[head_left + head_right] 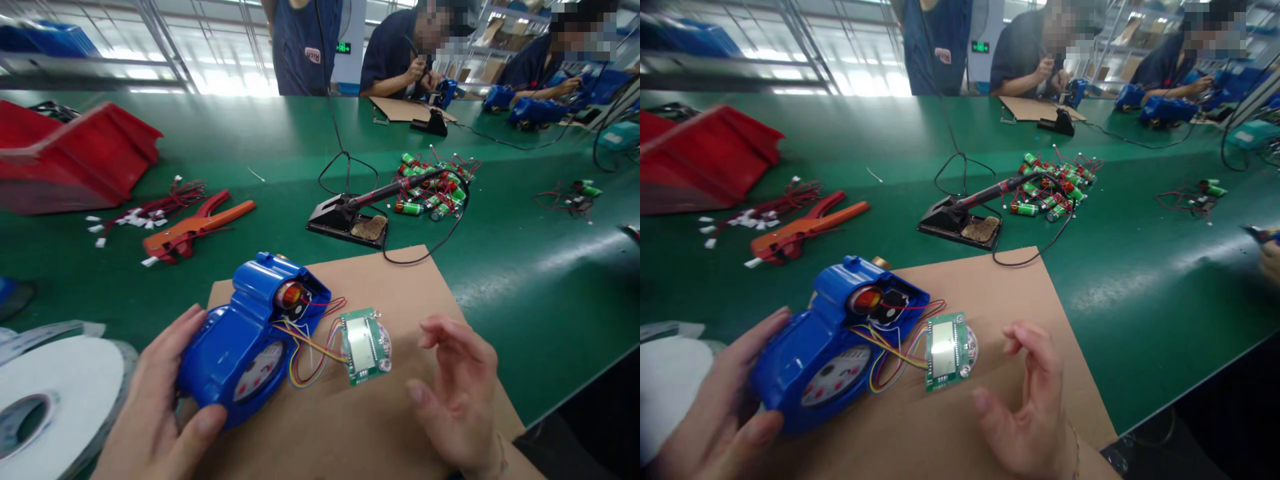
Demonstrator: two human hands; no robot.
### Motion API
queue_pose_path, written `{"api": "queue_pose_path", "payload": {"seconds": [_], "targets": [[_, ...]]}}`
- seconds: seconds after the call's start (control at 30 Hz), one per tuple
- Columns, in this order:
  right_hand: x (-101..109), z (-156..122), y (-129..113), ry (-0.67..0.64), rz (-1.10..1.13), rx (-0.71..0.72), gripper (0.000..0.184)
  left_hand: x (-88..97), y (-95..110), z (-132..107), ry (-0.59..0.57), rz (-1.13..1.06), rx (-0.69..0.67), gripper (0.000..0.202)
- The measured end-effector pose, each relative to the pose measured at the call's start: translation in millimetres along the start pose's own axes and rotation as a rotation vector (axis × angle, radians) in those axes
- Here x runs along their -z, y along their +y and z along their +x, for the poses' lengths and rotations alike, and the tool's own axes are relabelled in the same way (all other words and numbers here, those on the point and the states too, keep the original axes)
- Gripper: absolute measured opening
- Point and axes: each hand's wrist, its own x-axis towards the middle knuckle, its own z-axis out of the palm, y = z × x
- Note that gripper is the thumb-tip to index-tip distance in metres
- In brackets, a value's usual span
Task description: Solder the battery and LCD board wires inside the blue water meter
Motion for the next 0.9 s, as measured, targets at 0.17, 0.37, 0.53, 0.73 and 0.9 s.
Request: {"api": "queue_pose_path", "payload": {"seconds": [0.17,0.37,0.53,0.73,0.9], "targets": [[1,-3,11,-0.290,-0.008,-0.088,0.089,2.8,7,3,-0.070,0.007,-0.079,0.087],[-2,-1,18,-0.402,0.084,-0.213,0.090,4.8,15,7,-0.091,-0.011,0.005,0.081],[-10,4,26,-0.462,0.182,-0.294,0.085,0.3,24,11,-0.023,-0.091,-0.011,0.072],[-19,13,24,-0.468,0.207,-0.299,0.086,-4.0,28,10,0.067,-0.270,0.062,0.074],[-23,31,8,-0.464,0.157,-0.160,0.079,1.9,38,8,0.074,-0.555,0.198,0.073]]}}
